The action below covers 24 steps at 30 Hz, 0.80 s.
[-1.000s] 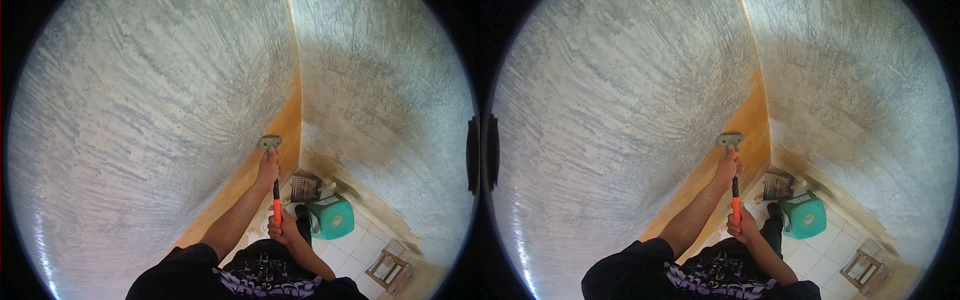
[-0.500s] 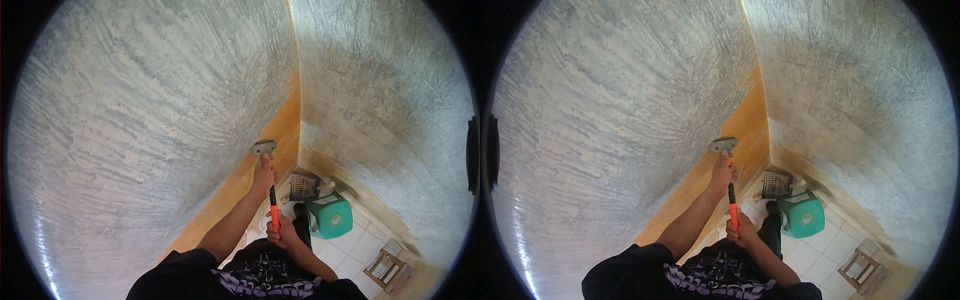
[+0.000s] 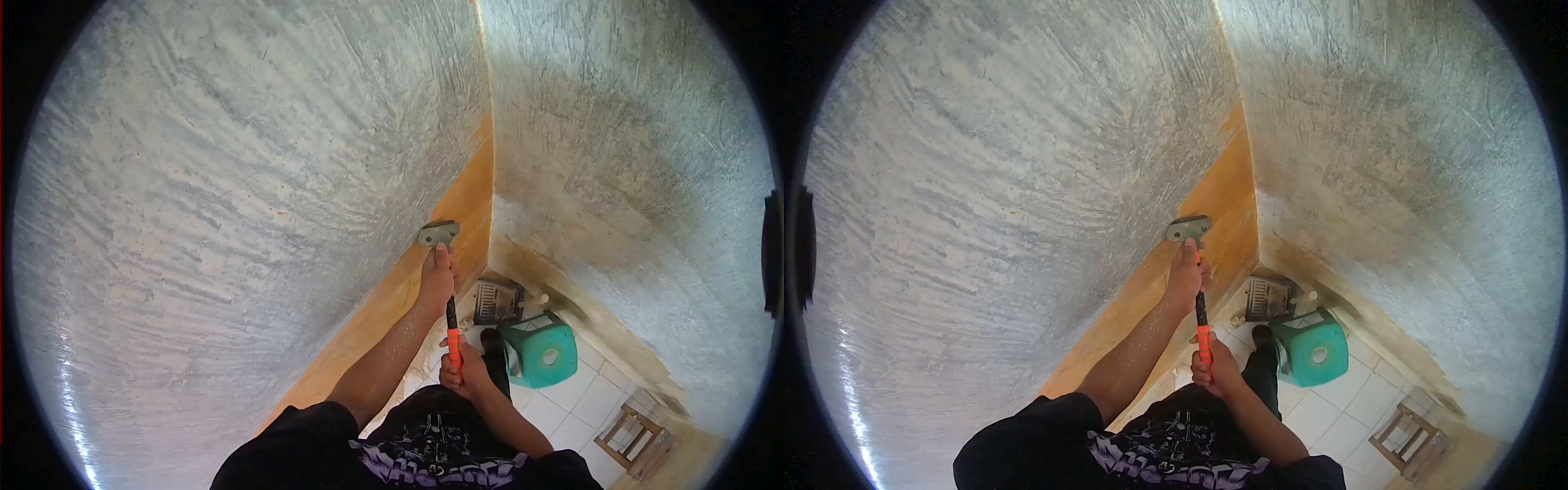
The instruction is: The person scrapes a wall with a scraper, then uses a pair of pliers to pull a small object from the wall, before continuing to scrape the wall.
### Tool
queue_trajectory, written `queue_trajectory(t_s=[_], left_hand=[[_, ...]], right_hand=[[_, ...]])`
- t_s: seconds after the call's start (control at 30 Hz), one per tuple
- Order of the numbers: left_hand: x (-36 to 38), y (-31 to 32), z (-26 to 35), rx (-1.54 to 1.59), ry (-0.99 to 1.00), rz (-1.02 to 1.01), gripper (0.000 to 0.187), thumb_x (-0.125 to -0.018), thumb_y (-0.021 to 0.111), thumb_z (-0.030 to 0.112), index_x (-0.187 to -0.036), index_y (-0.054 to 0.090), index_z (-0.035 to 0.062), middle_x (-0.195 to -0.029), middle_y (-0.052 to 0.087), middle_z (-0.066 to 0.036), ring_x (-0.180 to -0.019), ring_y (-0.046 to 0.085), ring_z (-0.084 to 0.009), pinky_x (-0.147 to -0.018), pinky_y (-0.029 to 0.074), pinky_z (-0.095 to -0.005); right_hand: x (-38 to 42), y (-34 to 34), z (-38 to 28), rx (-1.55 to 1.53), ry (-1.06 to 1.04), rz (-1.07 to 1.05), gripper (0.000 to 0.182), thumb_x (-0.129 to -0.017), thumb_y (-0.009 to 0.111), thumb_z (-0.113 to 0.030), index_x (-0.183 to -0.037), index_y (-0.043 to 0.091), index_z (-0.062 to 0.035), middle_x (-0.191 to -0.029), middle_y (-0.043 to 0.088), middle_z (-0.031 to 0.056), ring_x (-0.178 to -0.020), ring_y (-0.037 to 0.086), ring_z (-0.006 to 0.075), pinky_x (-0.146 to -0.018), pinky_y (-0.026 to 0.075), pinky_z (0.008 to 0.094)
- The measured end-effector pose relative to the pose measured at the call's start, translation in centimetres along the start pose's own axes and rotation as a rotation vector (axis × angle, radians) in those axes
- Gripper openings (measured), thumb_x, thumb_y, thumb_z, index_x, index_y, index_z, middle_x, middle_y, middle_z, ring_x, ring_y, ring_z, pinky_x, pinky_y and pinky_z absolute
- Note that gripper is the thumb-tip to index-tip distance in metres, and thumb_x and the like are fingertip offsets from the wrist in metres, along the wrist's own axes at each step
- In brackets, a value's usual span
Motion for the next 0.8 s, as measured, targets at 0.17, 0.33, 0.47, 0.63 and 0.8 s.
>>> queue_trajectory(t_s=[0.17, 0.33, 0.47, 0.63, 0.8], left_hand=[[0.8, -0.3, 0.4, 0.026, 0.016, -0.049, 0.039, -0.104, 0.038, 0.049, -0.107, 0.046, 0.0115, -0.062, 0.035, 0.002, -0.044, 0.031, -0.0078, -0.041, 0.03, -0.0265], [0.0, 0.2, 0.3, 0.035, -0.003, -0.027, 0.038, -0.104, 0.037, 0.049, -0.107, 0.046, 0.012, -0.062, 0.035, 0.002, -0.044, 0.031, -0.0079, -0.04, 0.03, -0.0264], [0.1, -0.1, 0.2, -0.014, -0.006, -0.007, 0.039, -0.104, 0.038, 0.05, -0.107, 0.046, 0.0124, -0.062, 0.036, 0.002, -0.044, 0.031, -0.0084, -0.04, 0.031, -0.0263], [-0.5, 0.3, 0.4, 0.0, 0.002, -0.029, 0.04, -0.103, 0.038, 0.052, -0.107, 0.046, 0.0124, -0.062, 0.035, 0.002, -0.044, 0.033, -0.0086, -0.041, 0.031, -0.0267], [-0.4, 0.1, 0.4, -0.021, -0.012, -0.059, 0.042, -0.103, 0.039, 0.053, -0.109, 0.045, 0.0123, -0.062, 0.034, 0.002, -0.045, 0.034, -0.0088, -0.043, 0.032, -0.0269]], right_hand=[[0.6, 0.3, 0.1, 0.033, 0.005, -0.044, 0.044, -0.105, 0.03, -0.052, -0.116, 0.048, -0.013, -0.056, 0.037, 0.0002, -0.04, 0.031, 0.0104, -0.039, 0.028, 0.026], [0.1, 0.2, -0.2, 0.019, -0.039, 0.013, 0.045, -0.105, 0.03, -0.052, -0.116, 0.048, -0.0127, -0.056, 0.037, 0.0006, -0.039, 0.031, 0.011, -0.039, 0.028, 0.0265], [0.0, -0.2, 0.2, -0.019, 0.003, -0.04, 0.045, -0.104, 0.031, -0.053, -0.116, 0.049, -0.0125, -0.056, 0.037, 0.0008, -0.038, 0.031, 0.0115, -0.038, 0.027, 0.0271], [-0.1, 0.0, -0.7, 0.06, -0.043, 0.016, 0.046, -0.104, 0.032, -0.053, -0.115, 0.049, -0.0125, -0.056, 0.037, 0.0008, -0.038, 0.031, 0.0113, -0.038, 0.027, 0.0265], [-0.2, -0.3, -0.5, 0.022, -0.014, 0.011, 0.045, -0.104, 0.031, -0.052, -0.114, 0.05, -0.0122, -0.056, 0.038, 0.001, -0.038, 0.032, 0.0115, -0.038, 0.027, 0.0263]])
Point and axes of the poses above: each hand's wrist, its own x-axis away from the middle knuckle, its own y-axis out of the palm, z = x × y, the point moved 4 cm from there along -x, towards the middle knuckle
